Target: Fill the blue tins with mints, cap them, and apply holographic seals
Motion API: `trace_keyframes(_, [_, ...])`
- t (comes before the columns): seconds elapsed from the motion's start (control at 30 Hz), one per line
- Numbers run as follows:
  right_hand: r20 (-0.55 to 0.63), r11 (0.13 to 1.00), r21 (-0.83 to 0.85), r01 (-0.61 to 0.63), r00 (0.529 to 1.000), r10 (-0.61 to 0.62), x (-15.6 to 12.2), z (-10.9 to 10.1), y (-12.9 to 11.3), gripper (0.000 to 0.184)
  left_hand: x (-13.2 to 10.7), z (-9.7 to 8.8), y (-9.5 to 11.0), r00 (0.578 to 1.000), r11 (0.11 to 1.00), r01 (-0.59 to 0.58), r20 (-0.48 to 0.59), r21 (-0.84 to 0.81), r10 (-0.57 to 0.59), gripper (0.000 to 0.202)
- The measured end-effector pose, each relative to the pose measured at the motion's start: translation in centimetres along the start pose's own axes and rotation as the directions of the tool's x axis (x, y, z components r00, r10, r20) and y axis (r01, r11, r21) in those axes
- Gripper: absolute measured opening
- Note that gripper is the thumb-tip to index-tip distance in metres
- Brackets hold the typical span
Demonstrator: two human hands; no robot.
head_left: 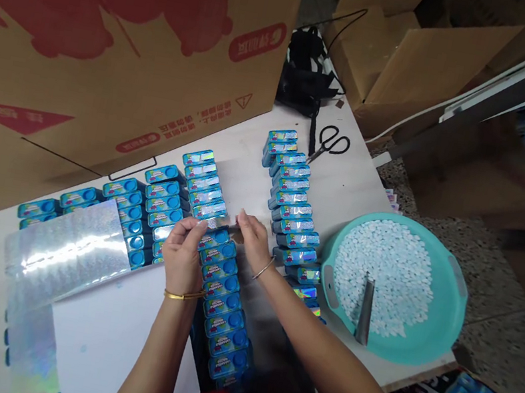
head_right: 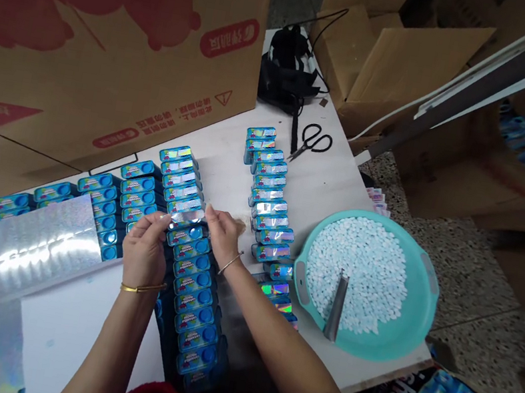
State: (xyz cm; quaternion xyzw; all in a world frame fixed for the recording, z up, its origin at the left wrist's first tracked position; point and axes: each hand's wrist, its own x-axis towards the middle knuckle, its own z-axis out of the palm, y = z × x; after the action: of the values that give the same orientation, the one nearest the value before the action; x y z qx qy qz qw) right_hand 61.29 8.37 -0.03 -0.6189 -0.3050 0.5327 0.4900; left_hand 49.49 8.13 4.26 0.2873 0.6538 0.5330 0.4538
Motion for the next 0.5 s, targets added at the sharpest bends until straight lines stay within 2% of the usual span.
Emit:
trace_keyframes(0.1, [0.066,0.997,0.074,-0.028,0.998,0.023,0.1,0.5,0.7,0.04,0.6,-0.2,-1.3,0.999,0.996,0.001,-0.038,0.092,0.003,0.023])
trace_keyframes(0.2, [0.03,0.998,0.002,0.062,0.998,-0.062,0.7,0.6,1.6,0.034,1.6,-0.5,-3.0,0.984,0.949,-0.132,-0.078,0.286,0.161,0.018])
trace_keyframes(0.3, [0.007,0.977,-0.137,0.161,0.987,-0.162,1.3,0.4,2.2,0.028,1.9,-0.6,-3.9,0.955,0.854,-0.233,-0.056,0.464,0.291,0.014])
trace_keyframes(0.5, [-0.035,0.877,-0.385,0.286,0.946,-0.324,1.5,0.2,3.3,0.022,1.5,0.0,-3.7,0.955,0.644,-0.18,-0.024,0.743,0.294,0.01])
